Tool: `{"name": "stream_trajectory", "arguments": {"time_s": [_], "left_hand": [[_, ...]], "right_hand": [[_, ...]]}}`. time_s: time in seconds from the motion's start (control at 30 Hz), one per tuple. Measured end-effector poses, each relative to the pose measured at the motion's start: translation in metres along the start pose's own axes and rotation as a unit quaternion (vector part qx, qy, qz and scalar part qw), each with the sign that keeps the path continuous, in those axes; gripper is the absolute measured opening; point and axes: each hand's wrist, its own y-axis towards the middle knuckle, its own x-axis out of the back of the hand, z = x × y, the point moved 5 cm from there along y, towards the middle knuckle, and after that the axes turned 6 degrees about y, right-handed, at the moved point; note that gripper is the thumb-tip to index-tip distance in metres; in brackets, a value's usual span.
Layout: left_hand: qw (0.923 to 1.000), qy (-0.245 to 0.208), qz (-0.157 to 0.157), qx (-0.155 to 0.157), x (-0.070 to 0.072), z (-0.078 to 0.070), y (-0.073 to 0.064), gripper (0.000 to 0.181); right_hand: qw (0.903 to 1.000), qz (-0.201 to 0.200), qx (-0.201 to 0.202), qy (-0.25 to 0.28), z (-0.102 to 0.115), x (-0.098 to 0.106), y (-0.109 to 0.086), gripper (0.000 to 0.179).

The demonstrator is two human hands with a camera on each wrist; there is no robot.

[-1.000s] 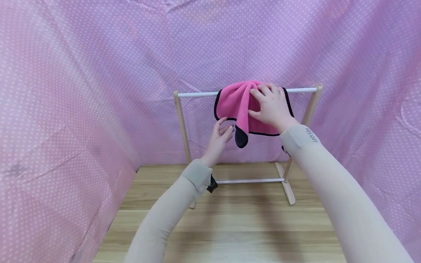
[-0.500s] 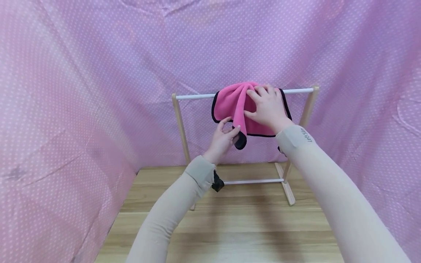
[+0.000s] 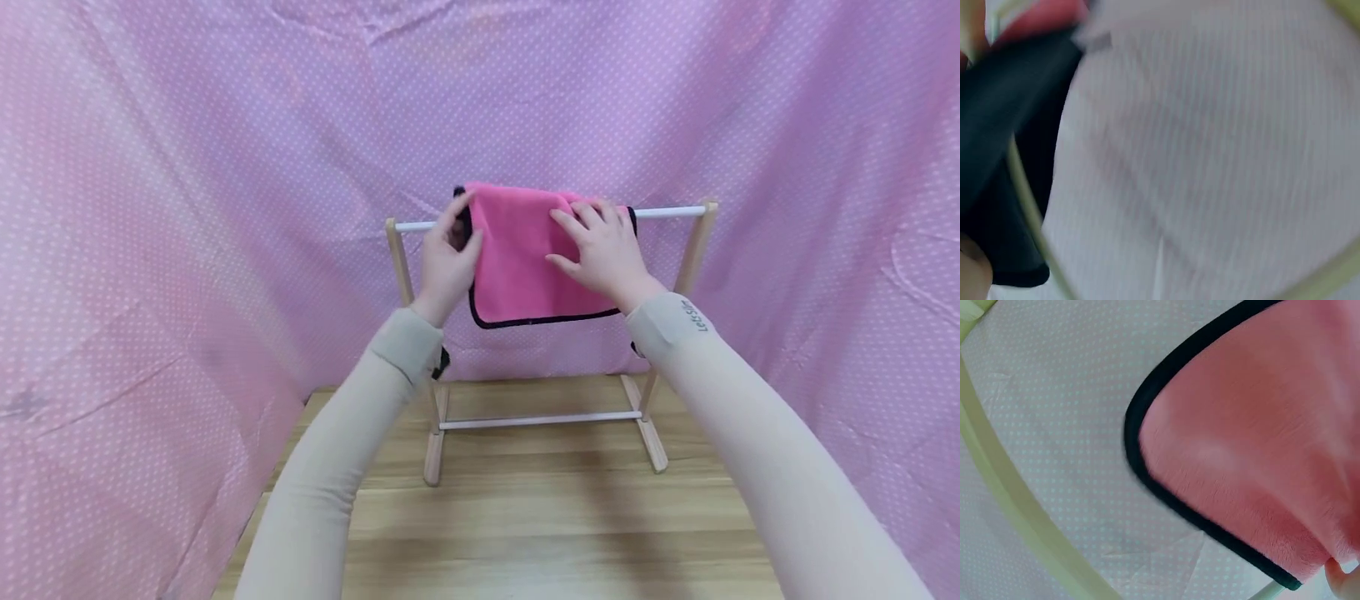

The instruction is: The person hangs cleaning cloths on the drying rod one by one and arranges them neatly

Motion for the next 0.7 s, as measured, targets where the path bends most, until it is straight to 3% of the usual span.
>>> {"name": "stream_trajectory", "arguments": {"time_s": [0.1, 0.27, 0.47, 0.7], "left_hand": [[0.9997, 0.017, 0.001, -0.018, 0.011, -0.008, 0.022, 0.046], [0.9981, 0.037, 0.004, 0.049, 0.022, 0.001, 0.042, 0.044], [0.9886, 0.051, -0.021, 0.14, 0.032, 0.029, 0.035, 0.032], [0.988, 0.03, -0.029, 0.149, 0.034, 0.043, 0.024, 0.029]], "right_hand": [[1.0, -0.004, 0.001, 0.008, 0.002, -0.002, 0.002, 0.06], [0.9998, -0.008, -0.007, 0.018, 0.004, -0.005, 0.004, 0.056], [0.9993, 0.003, -0.017, 0.032, 0.005, -0.003, 0.005, 0.053], [0.997, -0.027, -0.01, 0.071, -0.002, 0.001, 0.005, 0.049]]}}
